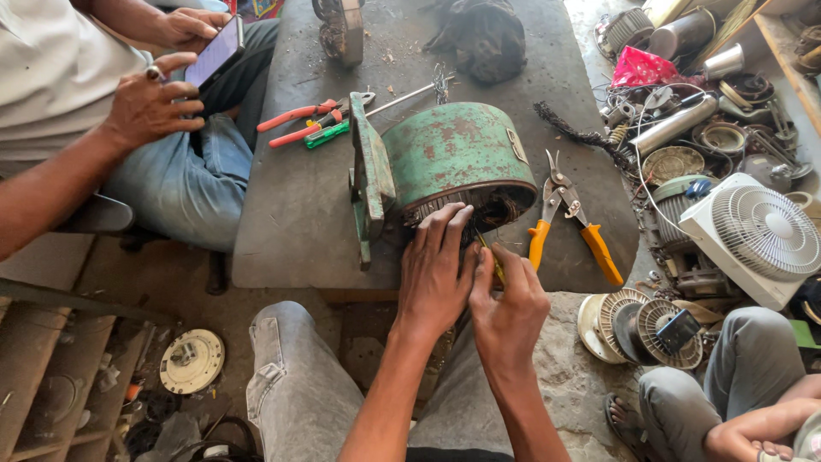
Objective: The person uses a screwdriver and pliers to remove and adjust wires inside a green electric motor rotor. They repeatedly pry and pull at the internal components while seated at a workbench in a cluttered workshop.
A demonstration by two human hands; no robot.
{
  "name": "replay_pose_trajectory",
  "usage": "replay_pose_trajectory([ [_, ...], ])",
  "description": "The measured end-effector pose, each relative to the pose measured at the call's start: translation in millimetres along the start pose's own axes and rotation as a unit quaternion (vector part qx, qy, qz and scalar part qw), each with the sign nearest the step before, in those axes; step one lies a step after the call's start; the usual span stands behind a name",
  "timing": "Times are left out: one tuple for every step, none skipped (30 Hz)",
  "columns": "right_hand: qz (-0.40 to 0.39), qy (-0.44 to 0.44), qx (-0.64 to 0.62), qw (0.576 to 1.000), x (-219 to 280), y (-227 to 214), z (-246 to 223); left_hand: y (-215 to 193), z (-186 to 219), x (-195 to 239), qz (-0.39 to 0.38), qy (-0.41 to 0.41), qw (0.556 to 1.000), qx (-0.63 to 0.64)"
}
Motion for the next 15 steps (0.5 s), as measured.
replay_pose_trajectory([
  [-0.003,0.002,-0.004,1.0,-0.8,-0.3,-1.1,-0.4,-0.1,0.0,0.001,0.004,1.0,0.003],
  [-0.006,0.004,-0.008,1.0,-1.6,-1.0,-2.1,-0.6,0.1,0.7,-0.002,0.0,1.0,0.002],
  [-0.008,0.005,-0.013,1.0,-3.1,-0.2,-3.3,-0.9,-0.2,0.1,-0.003,-0.003,1.0,0.0],
  [-0.001,0.001,-0.014,1.0,-3.9,-0.7,-4.9,-1.3,-0.6,-0.7,-0.005,-0.006,1.0,-0.001],
  [0.004,-0.003,-0.015,1.0,-3.9,-2.4,-6.2,-2.0,-0.4,-0.9,-0.003,-0.006,1.0,0.0],
  [0.01,-0.008,-0.016,1.0,-4.1,-2.6,-7.2,-2.5,-0.8,-1.6,0.0,-0.007,1.0,0.001],
  [0.009,-0.008,-0.019,1.0,-4.6,-2.9,-7.0,-1.9,-0.4,-1.5,0.002,-0.008,1.0,0.004],
  [0.009,-0.008,-0.022,1.0,-4.9,-3.1,-6.4,-1.1,-0.6,-1.5,0.001,-0.01,1.0,0.001],
  [0.008,-0.006,-0.024,1.0,-4.2,-3.6,-5.8,-0.7,-0.8,-0.8,-0.001,-0.012,1.0,-0.001],
  [0.003,0.001,-0.02,1.0,-3.9,-3.6,-4.6,-0.2,-0.8,0.0,-0.004,-0.014,1.0,-0.004],
  [-0.002,0.009,-0.017,1.0,-3.9,-2.5,-3.8,-0.3,-1.4,-0.2,-0.005,-0.015,1.0,-0.005],
  [-0.008,0.016,-0.014,1.0,-3.9,-1.6,-3.2,-0.3,-1.6,-0.3,-0.006,-0.016,1.0,-0.006],
  [-0.003,0.012,-0.015,1.0,-4.4,-0.8,-3.5,-0.5,-2.0,-0.9,-0.006,-0.017,1.0,-0.008],
  [0.002,0.008,-0.016,1.0,-4.8,-0.3,-3.8,-0.7,-2.5,-1.6,-0.007,-0.017,1.0,-0.006],
  [0.006,0.003,-0.016,1.0,-5.0,-0.3,-3.8,-0.6,-2.5,-1.8,-0.008,-0.019,1.0,-0.004],
])
Point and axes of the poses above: each hand's wrist, its own x-axis away from the middle knuckle, its own y-axis out of the palm, z = x × y, the point moved 3 cm from there along -x, towards the middle knuckle, and after that the axes turned 15 degrees about z, right-handed, at the moved point
